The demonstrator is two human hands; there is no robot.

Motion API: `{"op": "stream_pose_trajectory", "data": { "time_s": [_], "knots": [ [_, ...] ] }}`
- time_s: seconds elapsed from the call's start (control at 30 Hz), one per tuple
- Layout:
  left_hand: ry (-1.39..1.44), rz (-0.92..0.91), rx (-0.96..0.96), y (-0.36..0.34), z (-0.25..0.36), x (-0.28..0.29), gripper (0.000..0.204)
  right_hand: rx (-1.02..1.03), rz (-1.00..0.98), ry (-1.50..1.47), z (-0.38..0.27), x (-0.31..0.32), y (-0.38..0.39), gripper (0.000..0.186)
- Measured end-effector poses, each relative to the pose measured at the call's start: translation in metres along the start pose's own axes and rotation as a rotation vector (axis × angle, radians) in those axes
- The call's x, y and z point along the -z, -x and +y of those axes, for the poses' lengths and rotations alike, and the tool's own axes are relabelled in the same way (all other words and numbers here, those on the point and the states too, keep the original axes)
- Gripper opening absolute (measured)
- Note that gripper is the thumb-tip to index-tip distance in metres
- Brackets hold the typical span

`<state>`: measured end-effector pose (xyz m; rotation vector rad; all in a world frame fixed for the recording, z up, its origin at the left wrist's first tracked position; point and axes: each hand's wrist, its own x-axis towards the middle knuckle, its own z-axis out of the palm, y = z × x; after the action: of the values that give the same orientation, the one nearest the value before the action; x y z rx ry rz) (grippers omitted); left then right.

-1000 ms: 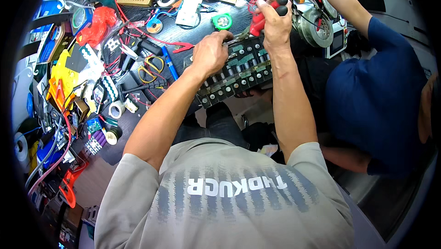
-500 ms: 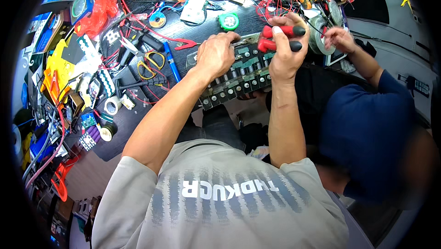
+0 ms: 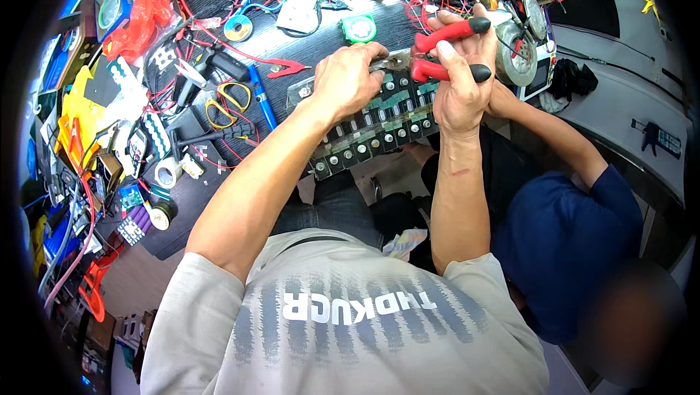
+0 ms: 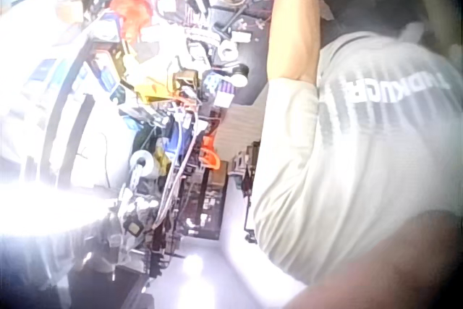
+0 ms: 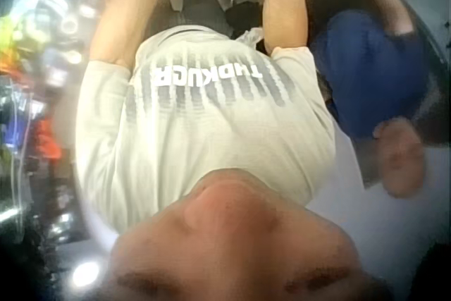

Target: The person manipulates a battery pack on a cluttered workbench using side cutters to trim or crimp wires and connections.

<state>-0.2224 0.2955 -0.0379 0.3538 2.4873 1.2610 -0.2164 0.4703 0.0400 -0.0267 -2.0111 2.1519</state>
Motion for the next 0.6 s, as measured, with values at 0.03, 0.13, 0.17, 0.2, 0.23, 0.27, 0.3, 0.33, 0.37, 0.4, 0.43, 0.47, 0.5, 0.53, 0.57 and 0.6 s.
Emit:
{"op": "stream_pose_trajectory", "data": {
  "time_s": [0.03,0.13,0.17,0.2,0.23,0.27,0.3,0.33,0.37,0.4,0.43,0.47,0.5,0.53,0.57,0.6],
  "knots": [
    [0.004,0.005,-0.006,-0.001,0.000,0.000,0.040,0.013,0.005,-0.007,0.002,0.000,-0.001,0.078],
    [0.014,0.015,-0.017,-0.002,0.000,-0.002,0.038,-0.003,0.006,-0.045,0.005,-0.001,-0.007,0.079],
    [0.014,0.015,-0.017,-0.003,0.000,-0.002,0.037,0.008,0.017,-0.053,0.005,-0.003,-0.009,0.070],
    [0.015,0.016,-0.018,-0.004,0.001,-0.001,0.037,0.026,0.014,-0.076,0.009,-0.002,-0.011,0.066],
    [0.013,-0.006,0.006,-0.006,0.002,-0.001,0.036,0.045,0.010,-0.099,0.015,0.000,-0.012,0.062],
    [0.021,-0.003,0.005,-0.006,0.003,-0.001,0.035,0.063,0.007,-0.122,0.018,0.001,-0.013,0.058],
    [0.027,0.001,0.007,-0.006,0.002,-0.001,0.035,0.075,0.014,-0.158,0.018,-0.006,-0.012,0.052],
    [0.034,0.004,0.008,-0.006,0.001,-0.002,0.035,0.105,-0.008,-0.187,0.021,-0.006,-0.010,0.052],
    [0.043,0.023,-0.006,-0.005,0.001,-0.002,0.035,0.111,0.011,-0.196,0.022,-0.009,-0.008,0.051],
    [0.038,0.020,0.001,-0.005,0.001,0.000,0.034,0.117,0.029,-0.208,0.021,-0.014,-0.006,0.049],
    [0.036,0.038,-0.004,-0.005,-0.001,-0.003,0.033,0.120,0.035,-0.229,0.020,-0.016,-0.003,0.046],
    [0.033,0.056,-0.009,-0.005,-0.002,-0.005,0.033,0.108,0.064,-0.253,0.024,-0.015,-0.002,0.044],
    [0.035,0.049,-0.002,-0.005,-0.001,-0.005,0.032,0.135,0.039,-0.263,0.026,-0.012,0.001,0.042],
    [0.037,0.042,0.006,-0.006,0.001,-0.005,0.032,0.162,0.015,-0.274,0.028,-0.010,0.003,0.040],
    [0.038,0.034,0.013,-0.006,0.001,-0.004,0.032,0.175,0.013,-0.281,0.031,-0.008,0.002,0.040],
    [0.031,0.059,-0.014,-0.006,0.002,-0.005,0.032,0.159,0.024,-0.281,0.027,-0.010,0.001,0.040]
  ]
}}
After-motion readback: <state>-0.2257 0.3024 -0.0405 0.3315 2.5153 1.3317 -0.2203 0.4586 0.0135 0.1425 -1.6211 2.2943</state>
